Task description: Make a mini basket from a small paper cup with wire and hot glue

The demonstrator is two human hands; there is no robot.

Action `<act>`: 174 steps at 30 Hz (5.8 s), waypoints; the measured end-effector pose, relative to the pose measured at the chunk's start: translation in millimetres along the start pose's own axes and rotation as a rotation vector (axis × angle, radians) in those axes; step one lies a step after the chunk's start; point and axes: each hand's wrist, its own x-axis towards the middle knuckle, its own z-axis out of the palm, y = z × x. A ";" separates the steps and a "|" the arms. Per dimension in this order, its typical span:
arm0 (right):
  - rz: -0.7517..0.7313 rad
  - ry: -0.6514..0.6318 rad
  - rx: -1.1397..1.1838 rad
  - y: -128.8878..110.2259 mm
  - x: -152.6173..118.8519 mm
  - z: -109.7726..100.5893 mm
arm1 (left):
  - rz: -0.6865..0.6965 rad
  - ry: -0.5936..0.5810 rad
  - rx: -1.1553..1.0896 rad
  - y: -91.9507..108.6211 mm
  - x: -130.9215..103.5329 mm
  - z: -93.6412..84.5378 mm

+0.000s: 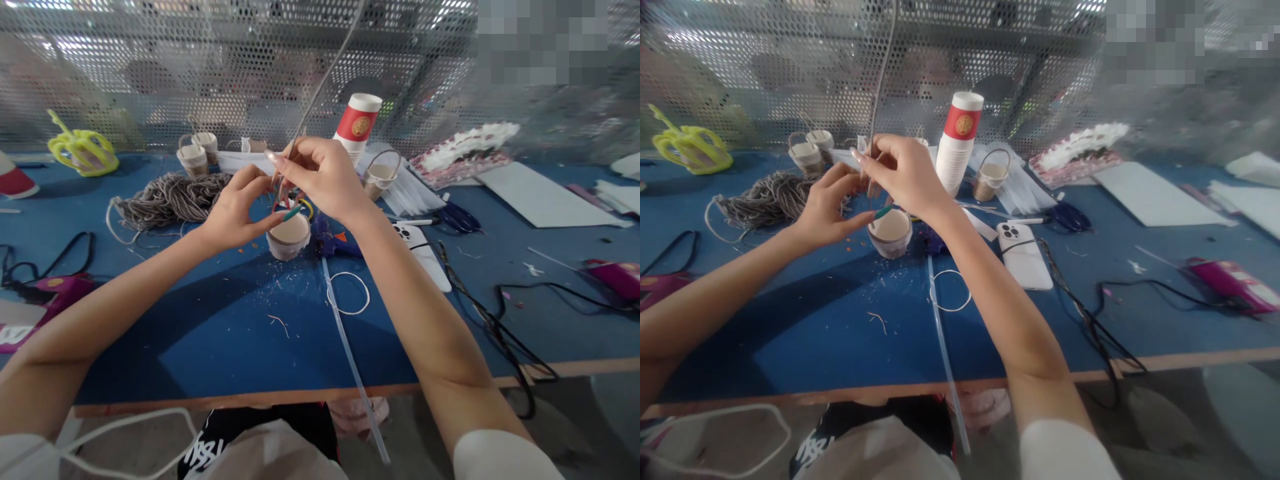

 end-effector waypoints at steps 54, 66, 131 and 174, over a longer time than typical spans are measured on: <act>-0.099 -0.052 -0.112 -14.3 -3.7 -23.0 | 0.049 -0.234 0.222 2.9 1.4 -2.7; -0.090 -0.108 -0.012 -14.7 -3.4 -24.1 | 0.116 -0.226 0.133 8.9 6.6 -13.6; 0.058 -0.350 0.023 -31.0 -13.4 -37.8 | -0.294 -0.136 -0.785 38.1 -13.3 18.6; 0.405 -0.294 0.265 -19.5 -7.0 -32.9 | -0.265 -0.130 -0.769 34.6 -9.8 14.4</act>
